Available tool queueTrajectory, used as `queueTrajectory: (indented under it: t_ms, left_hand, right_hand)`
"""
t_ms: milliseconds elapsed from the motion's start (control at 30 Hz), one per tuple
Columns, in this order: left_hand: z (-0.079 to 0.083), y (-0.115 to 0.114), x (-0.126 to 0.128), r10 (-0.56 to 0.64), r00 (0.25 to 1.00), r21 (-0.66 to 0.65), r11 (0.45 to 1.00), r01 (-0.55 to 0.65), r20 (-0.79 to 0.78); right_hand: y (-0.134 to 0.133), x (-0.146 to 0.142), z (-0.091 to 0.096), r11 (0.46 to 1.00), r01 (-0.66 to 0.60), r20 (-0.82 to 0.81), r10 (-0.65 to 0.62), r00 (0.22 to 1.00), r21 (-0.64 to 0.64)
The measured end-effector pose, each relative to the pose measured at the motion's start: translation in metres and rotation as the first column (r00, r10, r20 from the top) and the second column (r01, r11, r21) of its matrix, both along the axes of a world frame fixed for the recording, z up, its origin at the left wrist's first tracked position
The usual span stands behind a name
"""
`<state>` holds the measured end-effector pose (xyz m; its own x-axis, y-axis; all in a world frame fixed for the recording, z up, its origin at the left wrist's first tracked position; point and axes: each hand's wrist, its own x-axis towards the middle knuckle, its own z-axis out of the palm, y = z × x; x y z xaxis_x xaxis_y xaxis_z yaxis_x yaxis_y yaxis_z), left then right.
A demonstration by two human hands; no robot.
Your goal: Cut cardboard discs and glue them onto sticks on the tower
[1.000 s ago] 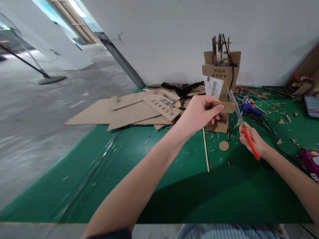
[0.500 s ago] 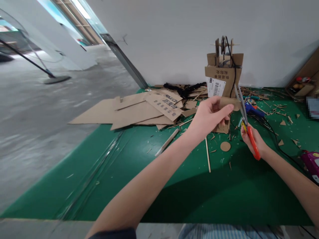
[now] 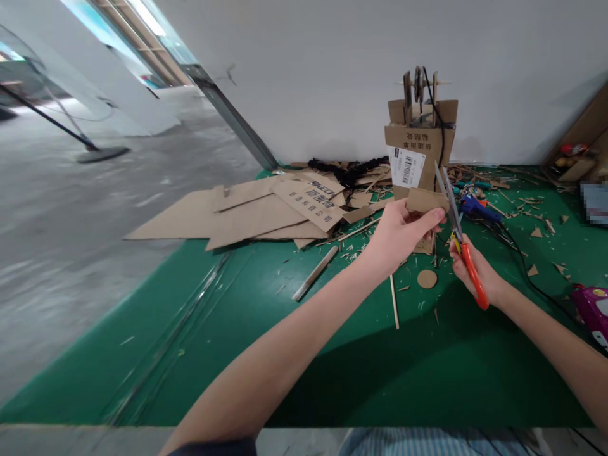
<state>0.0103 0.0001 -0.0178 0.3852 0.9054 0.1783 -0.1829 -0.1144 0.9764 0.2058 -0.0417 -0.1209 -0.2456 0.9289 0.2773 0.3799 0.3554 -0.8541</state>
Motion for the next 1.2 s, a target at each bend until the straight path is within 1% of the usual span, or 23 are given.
queueTrajectory:
  t_ms: [167,267,333,500,633,767,867,933,1067,1200]
  left_hand:
    - [0.009,0.0,-0.004,-0.016,0.995,0.044,0.999,0.021,-0.103]
    - [0.014,0.0,-0.005,-0.021,0.989,0.052,0.998,0.029,-0.15]
    - [0.015,0.001,-0.006,-0.02,0.986,0.066,0.997,0.032,-0.167]
    - [0.016,0.003,-0.009,-0.032,0.981,0.115,0.992,0.055,-0.194]
    - [0.018,0.004,-0.012,-0.051,0.973,0.125,0.989,0.08,-0.223]
    - [0.015,0.002,-0.008,-0.032,0.982,0.076,0.996,0.047,-0.187]
    - [0.008,0.0,-0.002,0.031,0.994,0.02,0.999,-0.029,-0.103]
    - [0.005,-0.001,0.0,0.062,0.996,0.031,0.998,-0.06,-0.067]
    - [0.004,0.001,-0.001,0.052,0.992,0.084,0.996,-0.042,-0.119]
    - [0.007,0.002,-0.003,0.037,0.984,0.085,0.996,-0.022,-0.172]
  right_hand:
    - [-0.002,0.003,0.005,0.999,-0.028,0.026,0.029,0.999,-0.026]
    - [-0.002,0.004,0.006,1.0,-0.011,0.051,0.012,0.999,-0.005]
    - [-0.002,0.004,0.007,1.0,0.004,0.059,-0.004,0.998,0.006]
    - [-0.003,0.006,0.01,0.998,0.019,0.09,-0.014,0.996,-0.056]
    - [-0.002,0.006,0.011,0.999,0.044,0.12,-0.041,0.992,-0.018]
    - [0.0,0.002,0.011,0.997,0.068,0.11,-0.072,0.991,0.042]
    - [0.0,-0.001,0.011,0.995,0.096,0.089,-0.098,0.991,0.029]
    - [-0.001,-0.001,0.012,0.997,0.08,0.076,-0.08,0.994,0.0]
    - [-0.005,0.0,0.016,0.999,0.002,0.091,0.003,0.996,-0.047]
    - [-0.006,0.002,0.015,0.999,-0.008,0.111,0.012,0.994,-0.039]
